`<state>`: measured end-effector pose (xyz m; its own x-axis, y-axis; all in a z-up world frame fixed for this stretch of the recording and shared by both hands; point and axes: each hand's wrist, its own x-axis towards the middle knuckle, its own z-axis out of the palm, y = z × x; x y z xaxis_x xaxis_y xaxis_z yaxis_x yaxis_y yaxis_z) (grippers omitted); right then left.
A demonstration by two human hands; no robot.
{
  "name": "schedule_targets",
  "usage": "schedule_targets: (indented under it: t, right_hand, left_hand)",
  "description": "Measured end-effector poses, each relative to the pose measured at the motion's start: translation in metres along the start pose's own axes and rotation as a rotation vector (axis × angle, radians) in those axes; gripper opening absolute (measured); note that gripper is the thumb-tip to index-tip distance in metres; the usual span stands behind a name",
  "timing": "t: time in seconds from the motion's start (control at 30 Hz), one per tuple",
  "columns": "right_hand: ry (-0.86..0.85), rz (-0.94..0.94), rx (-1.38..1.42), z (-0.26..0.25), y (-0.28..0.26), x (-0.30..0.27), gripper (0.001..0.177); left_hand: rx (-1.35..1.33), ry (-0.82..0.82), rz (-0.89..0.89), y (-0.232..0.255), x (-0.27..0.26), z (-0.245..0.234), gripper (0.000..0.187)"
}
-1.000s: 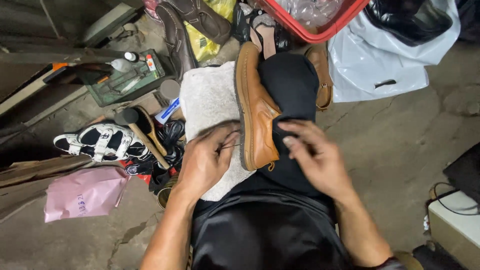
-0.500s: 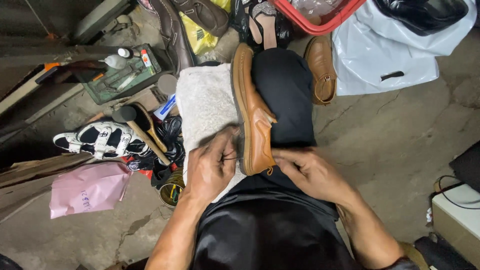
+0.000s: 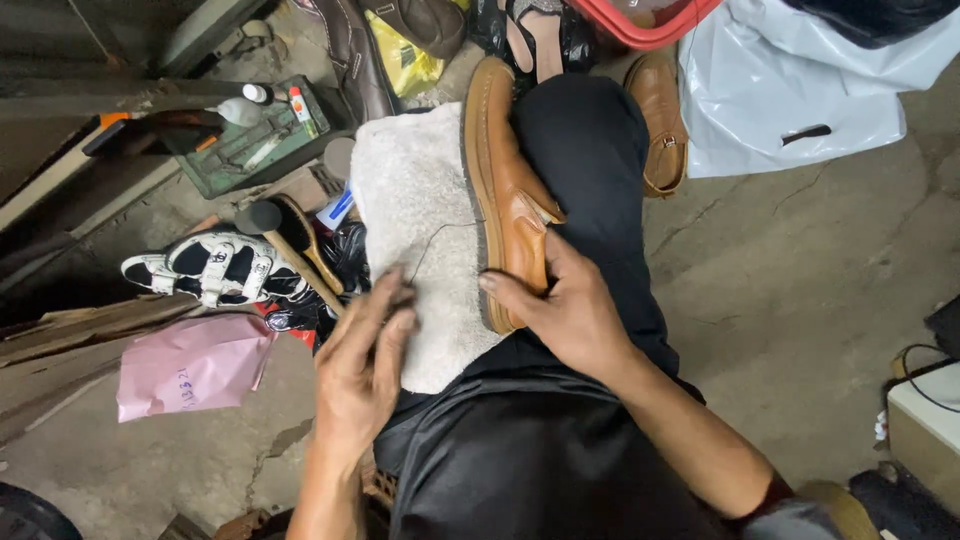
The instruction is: The person sits on the floor and sews the sole of a brown leather shoe using a needle and thread. They repeatedly pass the needle through the shoe's sole and pull the thread tight to secure the stitching.
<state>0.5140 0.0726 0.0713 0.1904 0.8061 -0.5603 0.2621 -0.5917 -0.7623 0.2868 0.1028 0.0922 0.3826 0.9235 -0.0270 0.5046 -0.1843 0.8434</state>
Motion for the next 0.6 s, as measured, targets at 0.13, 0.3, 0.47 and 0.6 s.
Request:
schedule_targets:
  t: [0.13, 0.3, 0.47, 0.6]
  right_hand:
    - [-0.012, 0.024, 0.191, -0.003, 0.008, 0.003, 0.043]
    - [-0.029, 0.016, 0.173, -0.007, 0.013, -0.001, 0.015]
    - [-0.046, -0.079, 0.239, -0.007, 0.012, 0.002, 0.021]
    - [-0.059, -0.03, 0.256, -0.007, 0.01, 0.005, 0.027]
  left_hand:
    - [0.14, -0.255, 0.023, 0.02, 0.012, -0.013, 0.043]
    - [0.213, -0.328, 0.157, 0.029, 0.037, -0.011, 0.035]
    - [0.345, -0.385, 0.138, 0.017, 0.044, -0.009, 0.046]
    - [0.352, -0.391, 0.076, 0.02, 0.046, -0.012, 0.045]
